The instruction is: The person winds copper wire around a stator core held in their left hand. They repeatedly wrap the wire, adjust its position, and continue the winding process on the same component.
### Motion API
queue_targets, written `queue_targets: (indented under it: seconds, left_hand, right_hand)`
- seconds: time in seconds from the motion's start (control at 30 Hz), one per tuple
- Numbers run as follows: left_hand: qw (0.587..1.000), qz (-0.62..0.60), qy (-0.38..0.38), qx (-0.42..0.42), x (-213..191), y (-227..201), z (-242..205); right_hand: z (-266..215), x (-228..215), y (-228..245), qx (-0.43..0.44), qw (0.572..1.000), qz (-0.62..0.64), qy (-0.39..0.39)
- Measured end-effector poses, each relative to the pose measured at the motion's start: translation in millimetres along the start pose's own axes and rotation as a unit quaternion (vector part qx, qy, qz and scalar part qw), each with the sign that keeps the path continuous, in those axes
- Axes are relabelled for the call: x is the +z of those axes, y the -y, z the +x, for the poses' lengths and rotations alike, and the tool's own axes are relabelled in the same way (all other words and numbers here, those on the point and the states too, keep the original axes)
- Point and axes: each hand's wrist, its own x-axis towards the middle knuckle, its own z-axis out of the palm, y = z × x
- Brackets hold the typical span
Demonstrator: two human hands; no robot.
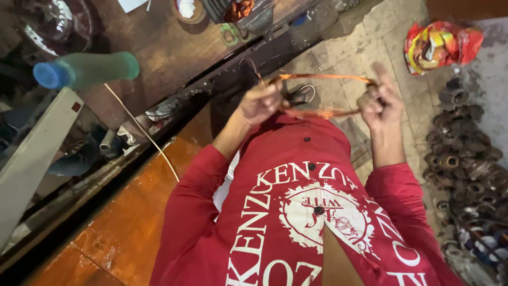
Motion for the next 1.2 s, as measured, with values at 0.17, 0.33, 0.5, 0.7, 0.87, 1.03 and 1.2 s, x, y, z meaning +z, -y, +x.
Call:
queue_targets:
  seconds: [0.17,0.33,0.5,0.7,0.87,1.03,1.2]
  left_hand:
    - [0.996,0.011,-0.076,0.037,14,-29,15]
    - [0.984,0.168,-0.052,-0.023,23,-46,16]
    - [0.912,0.389,-0.126,-0.036,19,-49,27]
    - [0.846,0.517,-0.128,0.030,5,-56,24]
    - [0.959,0.256,-0.114,0.037,11,-70,-4]
    - [0.935,0.294,-0.168,0.106,14,-67,-12]
    - [0.761,0.560,-0.101,0.311,3,-56,-4]
  right_hand:
    - [16,5,-5,0.076,0.990,-0.120,-0.002]
    - [64,66,-11,0.085,0.841,-0.533,0.039]
    - [132,141,-60,-0.012,0.764,-0.634,0.116]
    - [154,117,-79,-0.062,0.727,-0.684,0.022]
    - [152,49,5,0.017,0.776,-0.599,-0.198]
    - [119,107,-21,-0.320,0.390,-0.859,-0.087]
    - [121,221,-101,-0.262,0.434,-0.790,0.346]
